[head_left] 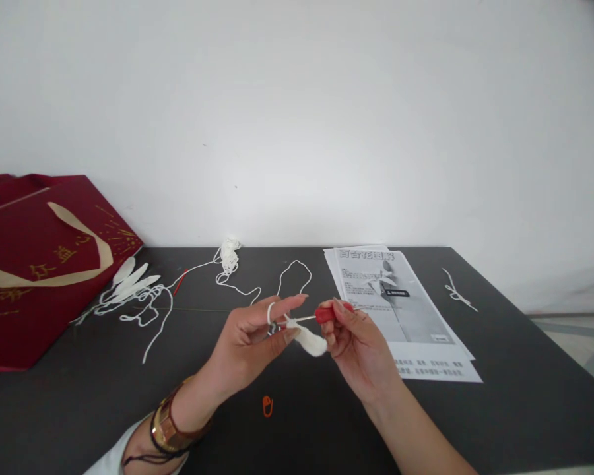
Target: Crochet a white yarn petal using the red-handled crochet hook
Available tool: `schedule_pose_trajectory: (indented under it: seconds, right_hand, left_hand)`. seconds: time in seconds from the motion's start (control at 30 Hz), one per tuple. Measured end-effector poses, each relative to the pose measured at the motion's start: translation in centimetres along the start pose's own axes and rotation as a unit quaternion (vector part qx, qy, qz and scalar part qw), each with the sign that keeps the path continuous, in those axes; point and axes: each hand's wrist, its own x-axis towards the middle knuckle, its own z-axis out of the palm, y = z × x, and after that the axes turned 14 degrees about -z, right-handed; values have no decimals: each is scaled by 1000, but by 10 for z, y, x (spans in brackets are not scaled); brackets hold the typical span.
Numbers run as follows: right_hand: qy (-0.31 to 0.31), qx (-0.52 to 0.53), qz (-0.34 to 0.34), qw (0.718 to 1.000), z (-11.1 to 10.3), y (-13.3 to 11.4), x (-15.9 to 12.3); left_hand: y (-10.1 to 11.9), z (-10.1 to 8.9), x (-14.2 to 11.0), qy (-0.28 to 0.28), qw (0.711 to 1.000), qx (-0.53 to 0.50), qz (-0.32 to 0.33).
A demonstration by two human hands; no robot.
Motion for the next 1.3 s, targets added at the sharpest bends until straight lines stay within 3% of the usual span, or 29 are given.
schedule_pose_trajectory:
  seconds: [0.2,0.4,0.67,0.9,1.03,1.3]
  right_hand:
    - [0,-16,-22,1000,1,0,-2]
    - [-8,-50,-46,998,0,2,-1]
    - [-1,-72,-39,997,0,2,-2]
    - [5,-81,-56,995,-2,8,-1]
    - [5,-100,-81,992,0,9,-1]
    - [-2,-224,-183,957,1,15,-8]
  left_hand:
    - [-3,4,-3,4,998,-38,-54]
    - [10,-1,1,-24,999,11,-22]
    - [9,3,2,61,996,59,-20]
    - [-7,15,3,83,989,-70,-98]
    - [-14,22,4,116,976,-152,-106]
    - [-10,28,3,169,966,-157,-120]
